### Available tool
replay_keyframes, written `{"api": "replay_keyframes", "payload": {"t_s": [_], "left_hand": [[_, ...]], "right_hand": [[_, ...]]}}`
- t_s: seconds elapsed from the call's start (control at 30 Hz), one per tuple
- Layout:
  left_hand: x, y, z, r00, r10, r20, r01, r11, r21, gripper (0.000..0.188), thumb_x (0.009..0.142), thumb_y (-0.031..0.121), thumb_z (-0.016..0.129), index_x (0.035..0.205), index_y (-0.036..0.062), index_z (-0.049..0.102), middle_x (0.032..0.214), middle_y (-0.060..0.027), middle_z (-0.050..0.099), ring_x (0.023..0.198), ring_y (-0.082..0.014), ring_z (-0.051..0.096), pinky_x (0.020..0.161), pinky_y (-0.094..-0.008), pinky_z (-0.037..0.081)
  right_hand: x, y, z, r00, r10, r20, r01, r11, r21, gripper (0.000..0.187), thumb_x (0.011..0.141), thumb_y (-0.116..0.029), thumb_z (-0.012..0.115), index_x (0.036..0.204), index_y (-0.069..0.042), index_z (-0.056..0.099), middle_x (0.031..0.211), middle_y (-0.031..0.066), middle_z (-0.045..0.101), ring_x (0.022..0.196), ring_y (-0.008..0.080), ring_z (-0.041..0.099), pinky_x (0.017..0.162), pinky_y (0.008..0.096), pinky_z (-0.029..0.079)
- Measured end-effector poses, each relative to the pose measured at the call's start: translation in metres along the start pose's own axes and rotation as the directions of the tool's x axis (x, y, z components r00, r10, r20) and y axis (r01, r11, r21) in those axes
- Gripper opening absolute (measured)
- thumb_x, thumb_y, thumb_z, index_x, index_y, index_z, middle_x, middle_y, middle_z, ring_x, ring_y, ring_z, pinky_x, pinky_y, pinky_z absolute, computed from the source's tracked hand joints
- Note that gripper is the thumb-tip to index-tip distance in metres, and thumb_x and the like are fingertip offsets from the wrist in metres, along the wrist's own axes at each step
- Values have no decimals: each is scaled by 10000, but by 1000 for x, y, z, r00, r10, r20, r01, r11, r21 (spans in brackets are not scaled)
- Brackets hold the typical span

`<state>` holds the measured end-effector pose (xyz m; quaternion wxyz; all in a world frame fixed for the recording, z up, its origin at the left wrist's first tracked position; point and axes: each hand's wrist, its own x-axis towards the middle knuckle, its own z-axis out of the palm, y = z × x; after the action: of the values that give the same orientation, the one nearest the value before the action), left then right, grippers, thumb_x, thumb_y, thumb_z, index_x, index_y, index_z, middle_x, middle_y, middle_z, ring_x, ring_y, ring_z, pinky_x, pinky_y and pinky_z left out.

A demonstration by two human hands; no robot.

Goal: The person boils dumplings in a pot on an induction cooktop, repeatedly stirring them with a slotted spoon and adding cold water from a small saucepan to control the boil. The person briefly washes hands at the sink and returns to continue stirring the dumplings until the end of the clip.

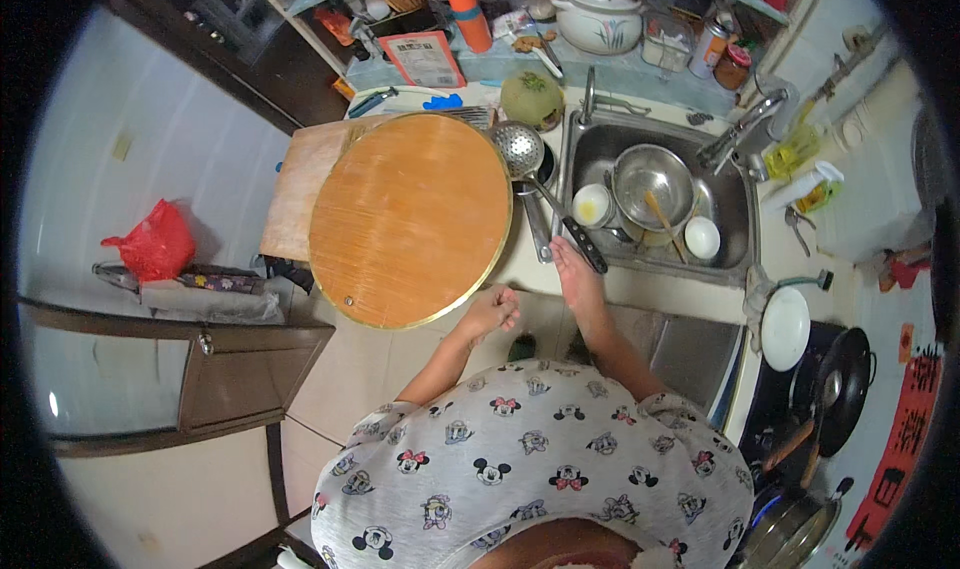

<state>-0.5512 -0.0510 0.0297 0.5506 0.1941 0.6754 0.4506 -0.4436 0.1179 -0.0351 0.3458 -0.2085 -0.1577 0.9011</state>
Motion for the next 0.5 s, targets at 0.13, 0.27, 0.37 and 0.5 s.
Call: {"api": "replay_keyframes", "payload": {"t_s": [0.13, 0.27, 0.37, 0.5], "left_hand": [[-8, 15, 0, 986, 73, 153, -78, 997, 24, 56, 904, 75, 494, 884, 32, 523, 692, -31, 556, 566, -90, 525, 507, -221, 444], [-24, 45, 6, 972, 82, 221, -92, 995, 36, 95, 928, 115, 484, 905, 38, 534, 706, -34, 587, 556, -99, 540, 503, -212, 429], [-18, 49, 11, 952, 177, 251, -163, 984, -75, 172, 947, 190, 480, 942, 31, 545, 725, -37, 586, 575, -93, 529, 518, -210, 424], [-3, 65, 37, 893, 363, 267, -291, 917, -274, 344, 964, 318, 435, 1100, 13, 518, 1009, -91, 593, 899, -149, 569, 786, -281, 460]], "right_hand": [[-13, 5, -29, 997, 68, 19, -70, 989, 134, 360, 910, -71, 474, 1233, 68, 402, 1216, 170, 499, 1177, 284, 465, 1060, 361, 331], [-56, -14, -17, 987, 157, -29, -158, 987, -29, 339, 937, -116, 401, 1227, 61, 401, 1177, 165, 518, 1106, 244, 505, 979, 336, 402], [-84, -22, -9, 979, 21, 202, -18, 1000, -16, 312, 935, -227, 455, 1098, 29, 525, 1031, 128, 591, 972, 259, 564, 926, 343, 431], [-115, -30, 8, 985, -100, 141, 26, 893, 449, 309, 938, -225, 445, 1108, 13, 544, 1069, 131, 604, 1003, 250, 571, 956, 355, 410]]}}
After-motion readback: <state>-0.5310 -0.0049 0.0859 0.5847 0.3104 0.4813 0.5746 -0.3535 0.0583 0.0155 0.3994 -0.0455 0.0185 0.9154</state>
